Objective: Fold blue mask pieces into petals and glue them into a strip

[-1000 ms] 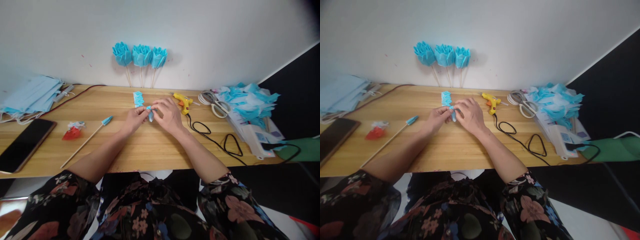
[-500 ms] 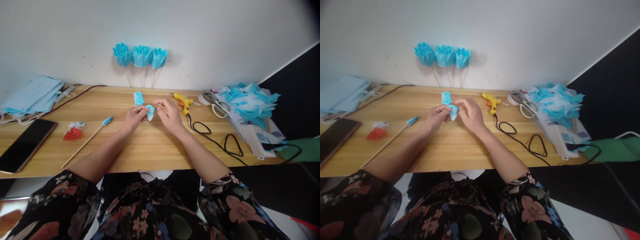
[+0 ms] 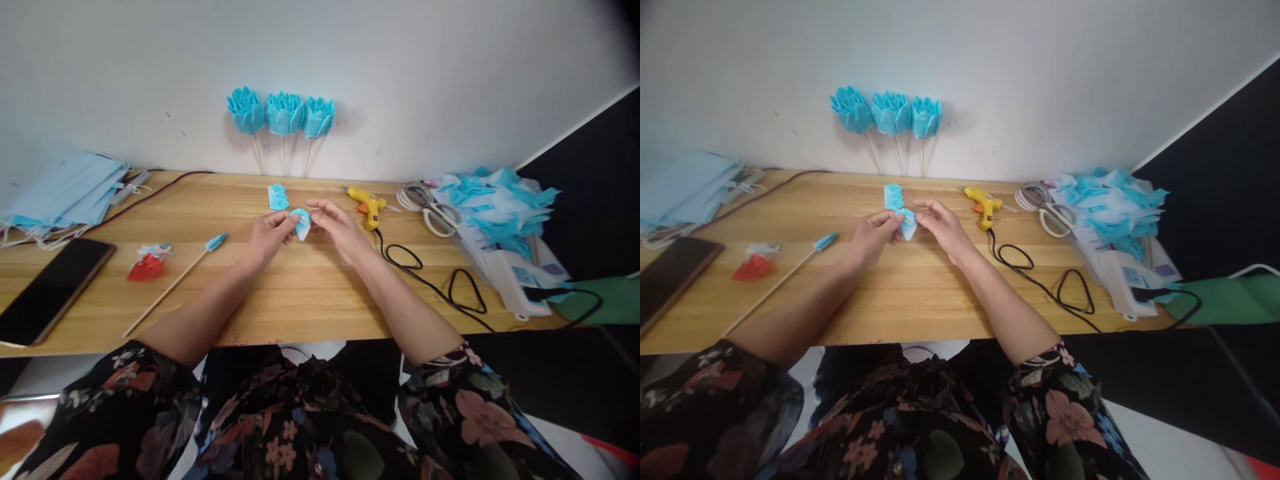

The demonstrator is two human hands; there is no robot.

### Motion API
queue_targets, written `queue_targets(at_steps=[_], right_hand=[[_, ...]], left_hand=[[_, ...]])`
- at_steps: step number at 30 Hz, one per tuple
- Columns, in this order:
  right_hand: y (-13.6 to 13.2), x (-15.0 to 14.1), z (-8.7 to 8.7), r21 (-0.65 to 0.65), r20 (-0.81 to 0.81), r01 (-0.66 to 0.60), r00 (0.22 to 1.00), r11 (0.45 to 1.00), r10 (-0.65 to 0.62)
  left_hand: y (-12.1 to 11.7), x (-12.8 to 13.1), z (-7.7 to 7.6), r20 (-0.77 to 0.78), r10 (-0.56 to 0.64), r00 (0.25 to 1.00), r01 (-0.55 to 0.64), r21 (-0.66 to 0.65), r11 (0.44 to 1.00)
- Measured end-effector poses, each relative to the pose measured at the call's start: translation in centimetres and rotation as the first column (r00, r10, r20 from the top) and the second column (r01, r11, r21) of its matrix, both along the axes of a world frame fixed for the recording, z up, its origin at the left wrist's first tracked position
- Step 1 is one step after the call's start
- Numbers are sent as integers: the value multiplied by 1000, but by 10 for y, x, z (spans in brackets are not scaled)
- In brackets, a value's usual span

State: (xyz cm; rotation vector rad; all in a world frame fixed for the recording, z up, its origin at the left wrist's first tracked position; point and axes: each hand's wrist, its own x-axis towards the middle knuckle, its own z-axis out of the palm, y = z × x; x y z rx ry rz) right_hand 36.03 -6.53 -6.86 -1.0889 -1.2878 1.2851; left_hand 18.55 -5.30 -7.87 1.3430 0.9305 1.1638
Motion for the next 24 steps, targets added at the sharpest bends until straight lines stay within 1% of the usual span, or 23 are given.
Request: queue_targets(at_steps=[3, 6, 11, 14, 18, 21, 23, 24], right_hand=[[-1, -1, 2, -47, -63, -21, 998, 999, 18], [-1, -1, 3, -57, -90, -33, 996, 998, 27], [2, 0, -1, -45, -70, -25, 997, 999, 21], [5, 1, -5, -4, -9, -17, 1000, 1000, 16], [5, 0, -6, 39, 72, -14, 997, 999, 11], [3, 2, -3, 73, 90, -47, 995, 996, 41], [3, 4, -1, 124, 121, -47, 992, 991, 31], [3, 6, 1, 171, 160, -32, 987, 985, 4]], left_hand=[[0, 0, 0, -14, -7, 1000, 7, 4, 1000], [1, 1, 0, -26, -3, 1000, 3, 4, 1000], [0, 1, 0, -28, -1, 1000, 1, 8, 1000], [-2, 1, 1, -22, -3, 1000, 2, -5, 1000], [-3, 3, -1, 30, -5, 1000, 7, -78, 997], [0, 3, -2, 121, 10, 993, 10, -170, 985], [2, 3, -2, 195, 43, 980, 1, -225, 974], [3, 2, -2, 228, 62, 972, -4, -249, 969]])
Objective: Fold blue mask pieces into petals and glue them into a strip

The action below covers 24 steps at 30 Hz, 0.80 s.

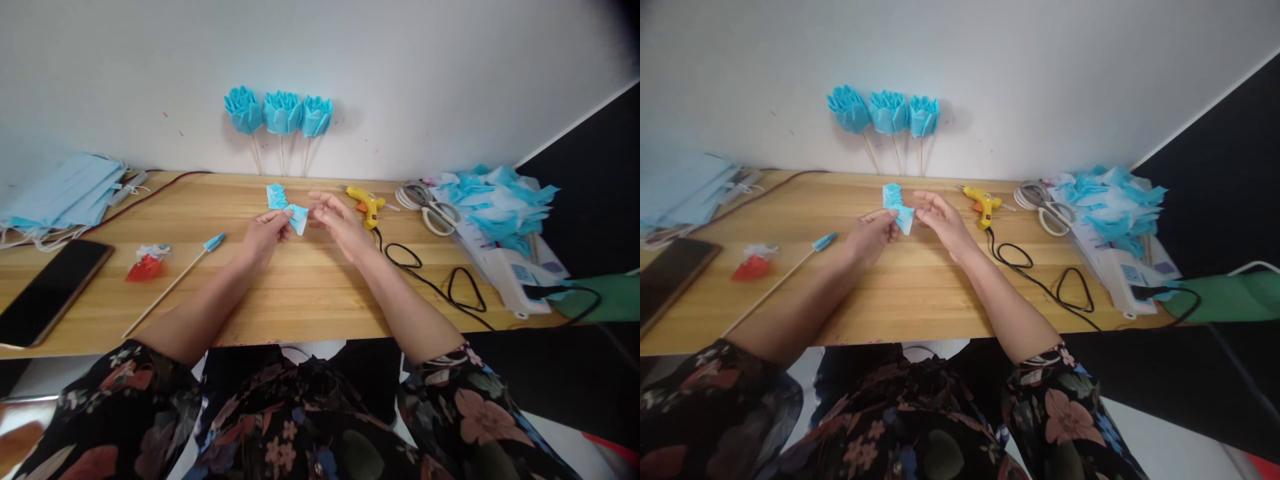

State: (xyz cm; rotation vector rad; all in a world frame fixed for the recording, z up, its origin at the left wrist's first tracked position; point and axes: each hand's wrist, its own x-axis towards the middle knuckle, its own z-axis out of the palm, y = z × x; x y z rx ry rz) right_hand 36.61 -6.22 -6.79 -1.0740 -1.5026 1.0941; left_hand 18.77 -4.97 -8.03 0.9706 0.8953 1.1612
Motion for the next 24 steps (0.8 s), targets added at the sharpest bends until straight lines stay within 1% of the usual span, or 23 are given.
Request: queue_targets(at_steps=[2, 4, 6, 8, 11, 14, 19, 24], right_hand=[[0, 2, 2, 158, 123, 60, 989, 986, -80], [0, 3, 3, 357, 268, 71, 947, 931, -175], [-1, 2, 4, 508, 388, 7, 891, 861, -236], [-1, 1, 4, 576, 474, -78, 843, 814, -254], [0, 0, 4, 595, 537, -151, 805, 790, -251], [2, 0, 2, 602, 544, -169, 802, 781, -246], [4, 1, -2, 587, 505, -102, 822, 803, -264], [1, -2, -5, 559, 405, 1, 872, 829, -274]], left_hand=[[2, -1, 1, 54, 23, 998, -21, -44, 999], [2, -1, 3, 87, 38, 996, -30, -87, 996], [2, -1, 5, 112, 46, 993, -32, -127, 991], [2, -2, 7, 137, 48, 989, -26, -160, 987], [1, -2, 9, 162, 35, 986, -4, -192, 981], [0, -2, 9, 166, 14, 986, 21, -207, 978], [-2, -1, 7, 153, -50, 987, 77, -172, 982], [-3, -1, 7, 173, -75, 982, 104, -166, 981]])
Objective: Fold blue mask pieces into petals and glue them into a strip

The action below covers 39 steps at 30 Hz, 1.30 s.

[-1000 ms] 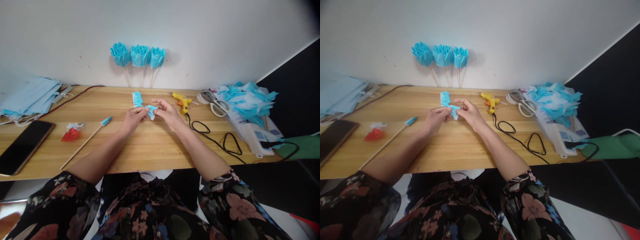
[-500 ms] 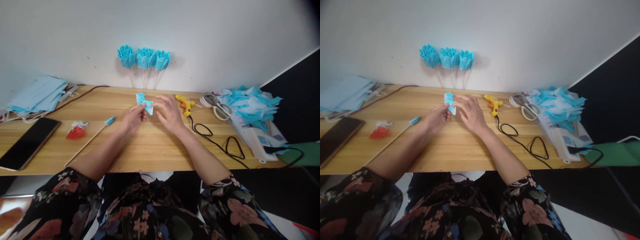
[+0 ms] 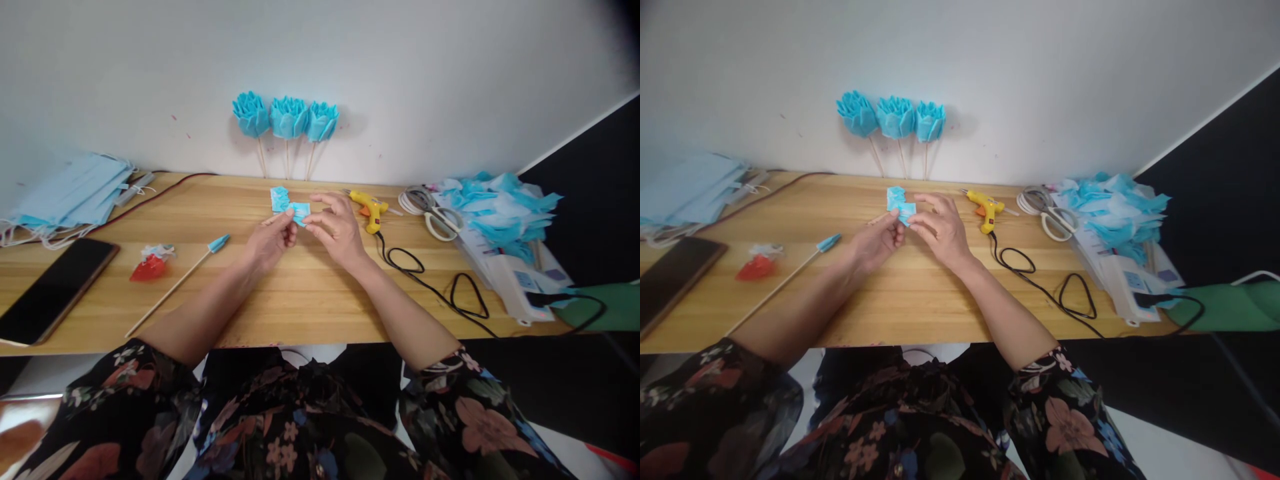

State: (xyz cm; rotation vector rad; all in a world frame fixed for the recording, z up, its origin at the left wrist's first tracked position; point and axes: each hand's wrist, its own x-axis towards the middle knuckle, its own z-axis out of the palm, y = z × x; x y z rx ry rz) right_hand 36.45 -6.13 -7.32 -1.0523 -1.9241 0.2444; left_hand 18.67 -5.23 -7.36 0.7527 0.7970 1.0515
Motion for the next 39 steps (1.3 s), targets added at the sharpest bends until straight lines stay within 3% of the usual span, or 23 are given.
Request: queue_targets(at_steps=[5, 9, 13, 22, 31, 39], right_hand=[[-3, -4, -3, -153, -235, -30, 972, 988, -7], [-2, -8, -5, -325, -427, -103, 903, 940, -49], [1, -10, -8, -403, -523, -167, 849, 900, -77], [2, -9, -9, -422, -581, -207, 809, 883, -88], [1, -9, -4, -495, -623, -275, 773, 824, -117], [2, -7, 0, -461, -695, -291, 706, 838, -137]], left_hand=[[-1, 1, 0, 23, -12, 1000, 12, -3, 1000], [-2, 1, -1, 16, -27, 1000, 26, 10, 1000], [-2, 1, -1, 19, -41, 999, 41, 0, 999], [-4, 3, 3, -14, -55, 998, 54, -41, 998], [-2, 2, -1, -47, -65, 997, 64, -18, 998], [-1, 1, -3, -73, -73, 995, 78, 60, 995]])
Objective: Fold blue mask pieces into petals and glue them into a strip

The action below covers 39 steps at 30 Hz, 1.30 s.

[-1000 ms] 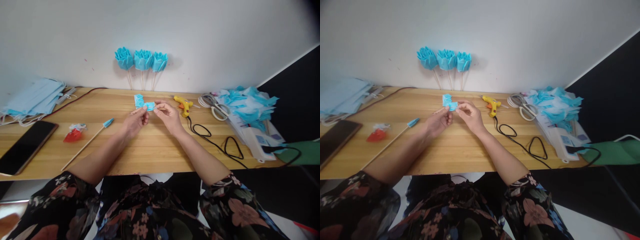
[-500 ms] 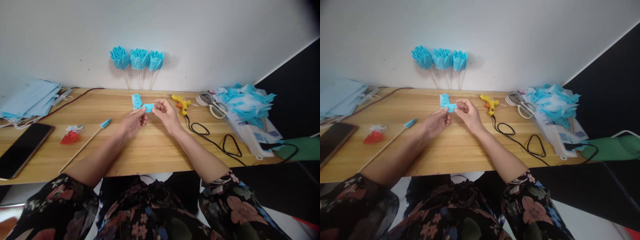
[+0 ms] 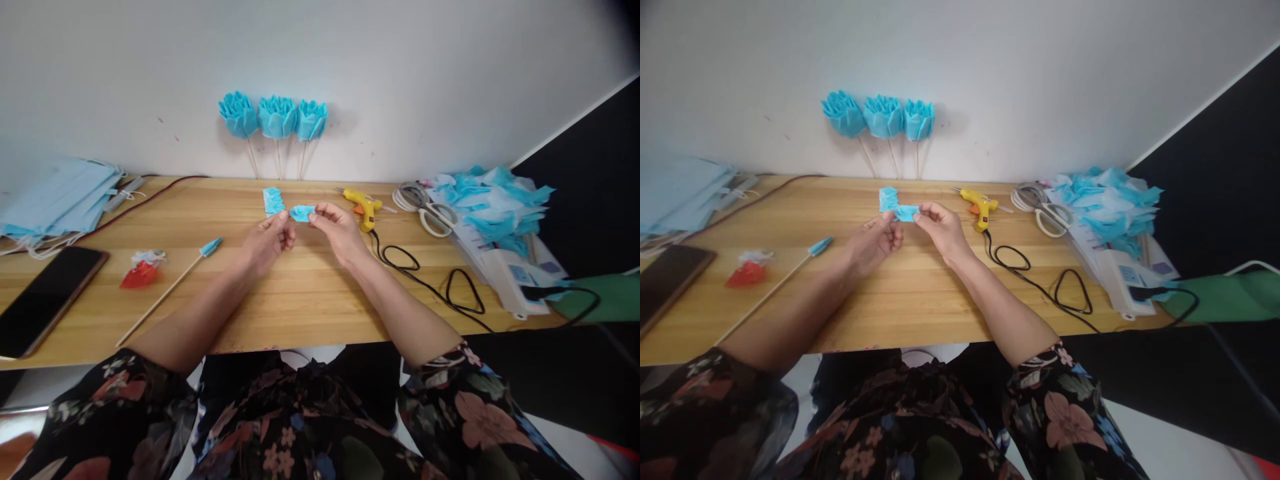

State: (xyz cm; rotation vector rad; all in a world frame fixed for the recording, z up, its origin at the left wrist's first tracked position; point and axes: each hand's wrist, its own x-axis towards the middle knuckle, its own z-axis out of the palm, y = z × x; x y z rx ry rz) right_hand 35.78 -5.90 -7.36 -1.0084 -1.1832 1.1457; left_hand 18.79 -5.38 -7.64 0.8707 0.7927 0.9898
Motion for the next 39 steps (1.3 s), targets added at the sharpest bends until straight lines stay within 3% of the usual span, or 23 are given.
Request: queue_targets(at_steps=[7, 28, 33, 39], right_hand=[[-5, -5, 0, -36, -58, -42, 998, 998, 40], [-6, -8, -6, -43, 51, -149, 987, 988, 151], [-5, -7, -6, -5, 55, -120, 991, 993, 120], [-4, -6, -9, -19, 103, -171, 980, 985, 172]], left_hand=[[-4, 3, -4, -37, -27, 999, 31, 124, 992], [2, 1, -5, 18, 149, 989, -150, 149, 977], [1, 2, -6, -10, 102, 995, -98, 194, 976], [0, 2, -6, -59, 111, 992, -94, 240, 966]])
